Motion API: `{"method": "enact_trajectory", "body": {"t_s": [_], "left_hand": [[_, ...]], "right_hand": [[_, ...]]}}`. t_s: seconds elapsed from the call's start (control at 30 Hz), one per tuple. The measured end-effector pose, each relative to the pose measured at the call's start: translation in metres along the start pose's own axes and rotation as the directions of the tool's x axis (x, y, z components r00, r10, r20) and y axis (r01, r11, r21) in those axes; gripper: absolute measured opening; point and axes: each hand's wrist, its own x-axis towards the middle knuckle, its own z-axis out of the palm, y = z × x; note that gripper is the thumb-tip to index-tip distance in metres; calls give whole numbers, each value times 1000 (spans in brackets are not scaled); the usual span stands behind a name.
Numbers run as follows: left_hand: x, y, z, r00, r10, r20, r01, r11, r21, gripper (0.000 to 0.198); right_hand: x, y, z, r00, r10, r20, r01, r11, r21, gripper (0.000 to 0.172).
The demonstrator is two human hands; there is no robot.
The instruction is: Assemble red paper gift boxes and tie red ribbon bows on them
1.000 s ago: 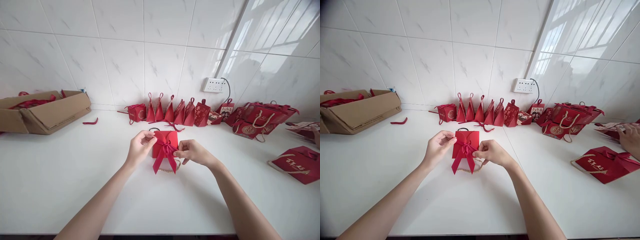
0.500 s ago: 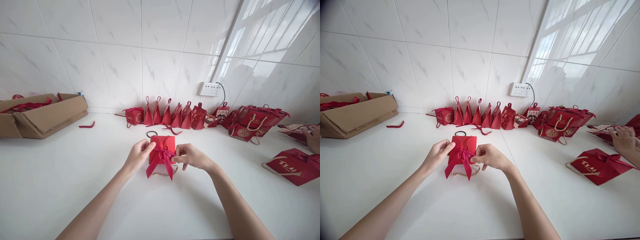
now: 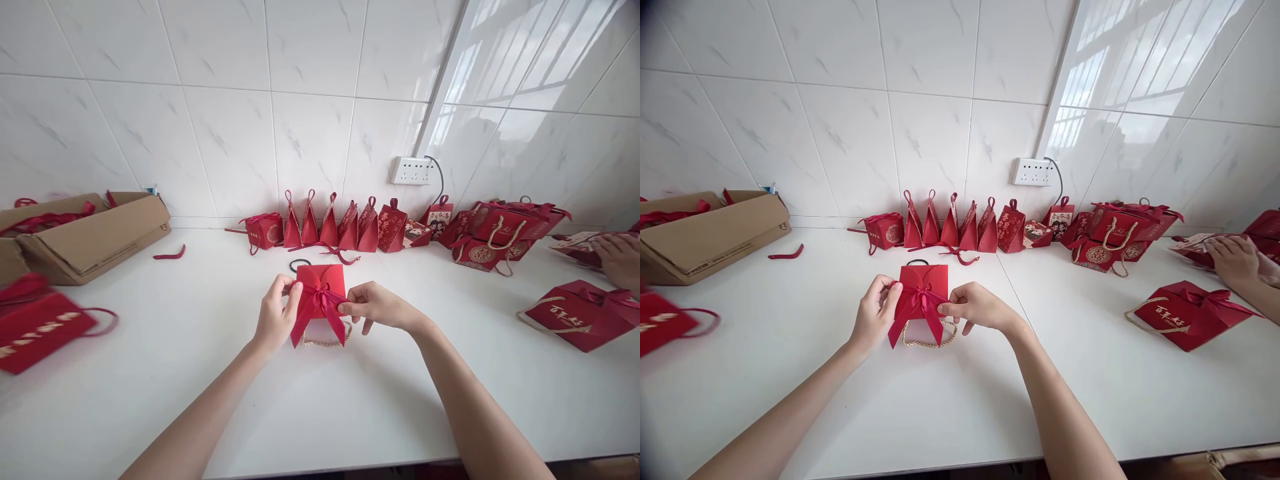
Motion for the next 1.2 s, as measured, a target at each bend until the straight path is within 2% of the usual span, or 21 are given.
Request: {"method": "enact_trajectory", "body": {"t_s": [0.1, 0.23, 0.33, 0.47, 0.63, 0.97, 1.07, 1.13, 1.2], "left_hand": [[1, 2, 2, 997, -55, -46, 50, 995, -90, 24], [4, 1, 2, 987, -153, 52, 161, 936, -314, 28], [6, -1, 4, 974, -215, 70, 224, 878, -422, 29], [6, -6, 8, 957, -288, 42, 277, 856, -437, 29], [3, -7, 12, 958, -287, -2, 254, 851, -460, 28], [0, -3, 11, 950, -307, -50, 270, 893, -361, 27], [0, -2, 9, 961, -271, -47, 245, 920, -305, 26], [0, 0, 9, 971, -234, -55, 210, 937, -278, 25], [-1, 2, 9, 978, -204, -52, 183, 944, -276, 24]], "right_hand": [[0, 2, 0, 996, -88, 19, 86, 995, 55, 29], [3, 5, 0, 981, -184, 66, 172, 972, 158, 33], [7, 6, 2, 970, -230, 72, 213, 959, 189, 37], [10, 8, 6, 955, -292, 50, 271, 931, 246, 42], [13, 13, 7, 944, -327, 49, 290, 888, 357, 40], [21, 22, 7, 924, -379, 60, 305, 820, 484, 43], [21, 24, 4, 946, -323, 27, 289, 878, 381, 44], [20, 24, 4, 952, -298, -73, 307, 919, 246, 44], [18, 22, 8, 907, -358, -223, 387, 916, 102, 55]]}}
